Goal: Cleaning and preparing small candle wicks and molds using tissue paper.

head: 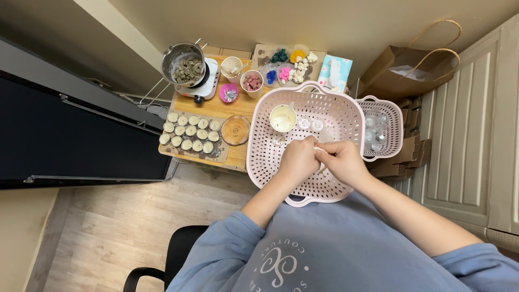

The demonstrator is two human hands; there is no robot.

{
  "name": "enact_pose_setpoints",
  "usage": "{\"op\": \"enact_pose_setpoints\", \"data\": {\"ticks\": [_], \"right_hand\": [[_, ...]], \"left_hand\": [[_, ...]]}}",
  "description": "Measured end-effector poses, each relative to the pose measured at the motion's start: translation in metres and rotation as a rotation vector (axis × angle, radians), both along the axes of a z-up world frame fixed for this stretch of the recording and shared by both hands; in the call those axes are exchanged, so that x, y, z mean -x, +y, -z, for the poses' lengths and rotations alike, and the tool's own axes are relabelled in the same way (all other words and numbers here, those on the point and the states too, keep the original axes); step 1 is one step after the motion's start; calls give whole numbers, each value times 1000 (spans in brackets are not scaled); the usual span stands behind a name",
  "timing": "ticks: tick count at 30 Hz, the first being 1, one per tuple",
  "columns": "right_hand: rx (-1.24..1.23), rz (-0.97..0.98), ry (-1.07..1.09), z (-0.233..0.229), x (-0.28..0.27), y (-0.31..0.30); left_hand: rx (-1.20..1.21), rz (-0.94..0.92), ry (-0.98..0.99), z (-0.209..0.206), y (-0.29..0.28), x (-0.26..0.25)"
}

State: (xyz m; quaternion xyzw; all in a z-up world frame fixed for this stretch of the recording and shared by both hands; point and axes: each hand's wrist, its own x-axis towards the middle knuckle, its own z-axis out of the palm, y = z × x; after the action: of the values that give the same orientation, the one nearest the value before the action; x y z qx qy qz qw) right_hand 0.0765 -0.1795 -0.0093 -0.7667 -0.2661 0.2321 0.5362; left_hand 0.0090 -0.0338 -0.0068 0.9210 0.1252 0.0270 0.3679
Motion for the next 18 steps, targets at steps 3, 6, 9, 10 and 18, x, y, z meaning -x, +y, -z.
{"op": "enact_pose_setpoints", "data": {"ticks": [3,6,9,10,18], "right_hand": [[245,-162,156,-8,-24,-3],[664,-426,-215,-43,-30,1],[679,-286,-716,-42,-4,3],[682,-279,-715,-39,1,3],[-100,144,113,6,12,8]], "left_hand": [[19,22,-92,4,0,0],[-37,84,-23,7,-10,2],[-56,113,13,16,-15,2],[-55,120,12,19,-13,1],[48,-95,-74,5,-11,4]]}}
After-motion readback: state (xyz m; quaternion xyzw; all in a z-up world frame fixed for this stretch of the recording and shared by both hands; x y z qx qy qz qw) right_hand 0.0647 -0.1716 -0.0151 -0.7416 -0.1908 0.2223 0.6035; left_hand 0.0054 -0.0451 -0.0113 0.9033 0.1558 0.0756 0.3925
